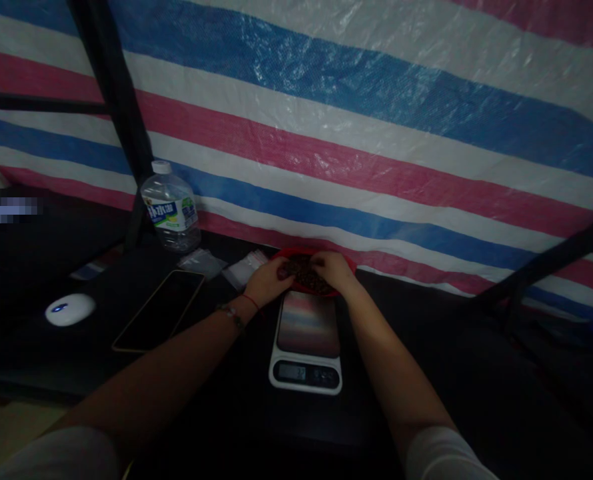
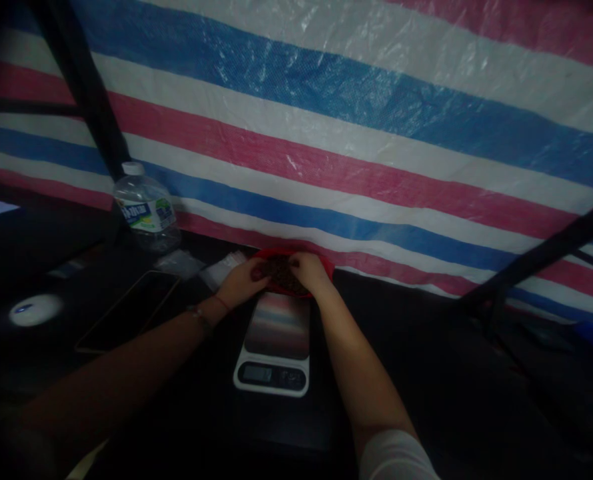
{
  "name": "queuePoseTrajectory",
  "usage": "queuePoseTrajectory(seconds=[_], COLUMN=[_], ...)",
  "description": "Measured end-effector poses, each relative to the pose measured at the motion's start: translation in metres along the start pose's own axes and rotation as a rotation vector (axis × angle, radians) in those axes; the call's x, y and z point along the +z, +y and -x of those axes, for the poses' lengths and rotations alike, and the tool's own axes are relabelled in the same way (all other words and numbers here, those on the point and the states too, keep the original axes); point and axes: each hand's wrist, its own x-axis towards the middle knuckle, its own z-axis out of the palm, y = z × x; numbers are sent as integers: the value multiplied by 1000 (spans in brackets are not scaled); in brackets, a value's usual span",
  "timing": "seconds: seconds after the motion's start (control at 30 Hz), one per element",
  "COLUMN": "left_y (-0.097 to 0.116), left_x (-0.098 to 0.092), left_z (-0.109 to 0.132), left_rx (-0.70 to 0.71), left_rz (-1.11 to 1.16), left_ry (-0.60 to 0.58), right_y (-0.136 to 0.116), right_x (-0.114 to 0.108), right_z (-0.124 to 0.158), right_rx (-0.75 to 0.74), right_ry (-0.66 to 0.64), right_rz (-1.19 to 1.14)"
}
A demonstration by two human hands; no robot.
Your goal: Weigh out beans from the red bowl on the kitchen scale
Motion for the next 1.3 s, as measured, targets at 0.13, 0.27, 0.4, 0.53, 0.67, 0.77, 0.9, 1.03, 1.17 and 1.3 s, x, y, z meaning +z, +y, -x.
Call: queuePoseTrajectory(seconds=[0.13,0.27,0.4,0.53,0.67,0.77,0.9,1.03,1.17,1.3], left_y=[1,5,7,7,4,2,1,1,1,1], left_x=[2,1,-1,-1,1,2,2,1,2,1], left_z=[0,0,0,0,-1,-1,-1,0,0,0], left_rx=[37,63,61,62,61,48,61,74,101,153], left_rz=[-13,-5,-3,33,55,63,74,77,93,147], left_ry=[-41,-65,-59,-41,-32,-19,-6,20,54,69], right_y=[-15,-28,-35,-38,-35,-29,-23,-23,-26,-28], right_x=[1,4,2,-1,0,2,3,7,12,8], right_z=[1,3,5,8,7,5,3,5,8,9], right_rx=[-82,-174,-243,-275,-259,-236,-235,-261,-211,-188], right_ry=[111,87,48,32,8,72,136,56,5,-12], right_rz=[-177,-193,-156,-177,-195,-207,-240,-270,-381,-432])
